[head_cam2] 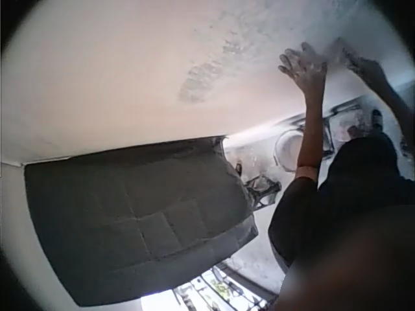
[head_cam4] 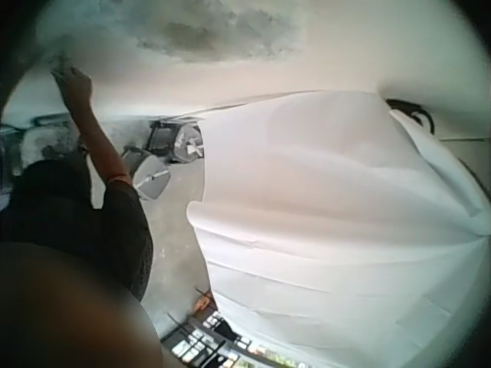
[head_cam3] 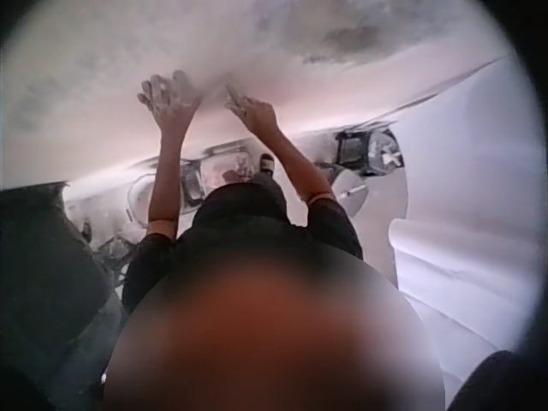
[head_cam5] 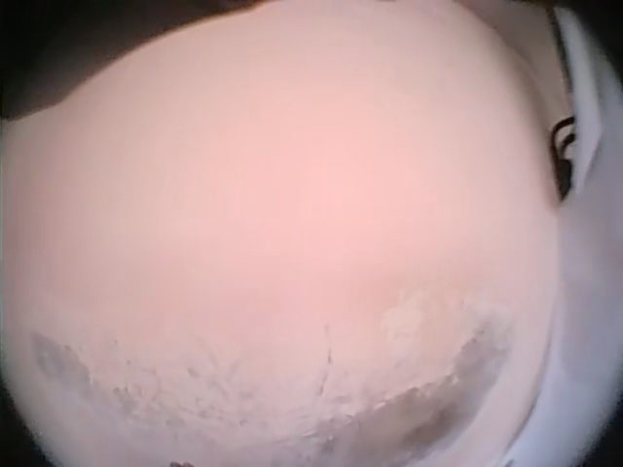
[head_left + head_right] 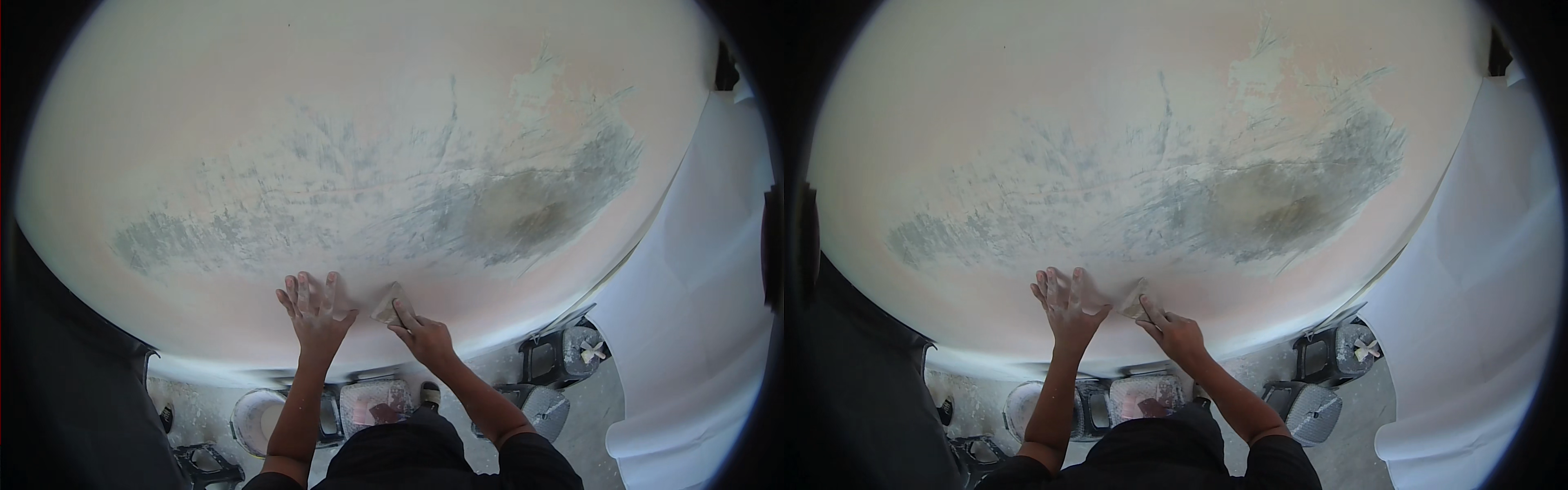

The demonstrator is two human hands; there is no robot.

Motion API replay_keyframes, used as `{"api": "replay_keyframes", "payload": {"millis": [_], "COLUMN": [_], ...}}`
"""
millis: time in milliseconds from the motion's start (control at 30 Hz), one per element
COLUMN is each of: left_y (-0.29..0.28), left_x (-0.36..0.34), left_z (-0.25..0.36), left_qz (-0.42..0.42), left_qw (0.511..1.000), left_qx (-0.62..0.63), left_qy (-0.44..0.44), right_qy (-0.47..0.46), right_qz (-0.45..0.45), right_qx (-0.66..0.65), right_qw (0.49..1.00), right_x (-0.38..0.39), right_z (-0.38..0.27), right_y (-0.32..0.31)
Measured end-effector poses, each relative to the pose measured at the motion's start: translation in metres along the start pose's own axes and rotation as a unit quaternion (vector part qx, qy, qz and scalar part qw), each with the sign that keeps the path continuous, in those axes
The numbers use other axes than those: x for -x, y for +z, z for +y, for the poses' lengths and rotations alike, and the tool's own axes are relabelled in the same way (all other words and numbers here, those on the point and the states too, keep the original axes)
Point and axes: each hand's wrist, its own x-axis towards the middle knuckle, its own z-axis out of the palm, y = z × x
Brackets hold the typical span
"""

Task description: Using a putty knife to apply or smooth filler on a wall surface.

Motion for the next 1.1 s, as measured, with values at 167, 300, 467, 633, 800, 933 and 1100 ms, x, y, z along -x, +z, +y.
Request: {"api": "replay_keyframes", "payload": {"millis": [167,300,467,633,800,933,1100], "left_y": [-0.004,-0.008,-0.006,-0.010,-0.008,-0.008,-0.003], "left_x": [-0.001,-0.002,-0.003,-0.001,-0.004,-0.001,-0.003], "left_z": [0.002,-0.001,0.004,-0.004,0.005,-0.002,0.006], "left_qz": [-0.001,-0.007,-0.004,-0.002,-0.004,-0.009,-0.001], "left_qw": [1.000,1.000,1.000,0.999,1.000,0.999,1.000], "left_qx": [0.000,-0.014,-0.010,-0.017,-0.004,-0.018,0.001], "left_qy": [0.021,0.020,0.022,0.028,0.024,0.026,0.009], "right_qy": [0.068,-0.026,0.052,0.014,0.004,0.095,0.050], "right_qz": [0.161,-0.015,0.147,0.114,0.063,0.136,0.083], "right_qx": [-0.168,-0.006,-0.156,-0.100,-0.096,-0.126,-0.183], "right_qw": [0.970,1.000,0.975,0.988,0.993,0.978,0.978], "right_x": [0.006,0.003,0.003,0.001,0.003,0.002,0.004], "right_z": [0.015,0.008,0.012,0.016,0.002,0.024,0.000], "right_y": [0.004,0.001,0.013,0.003,0.013,-0.005,0.019]}}
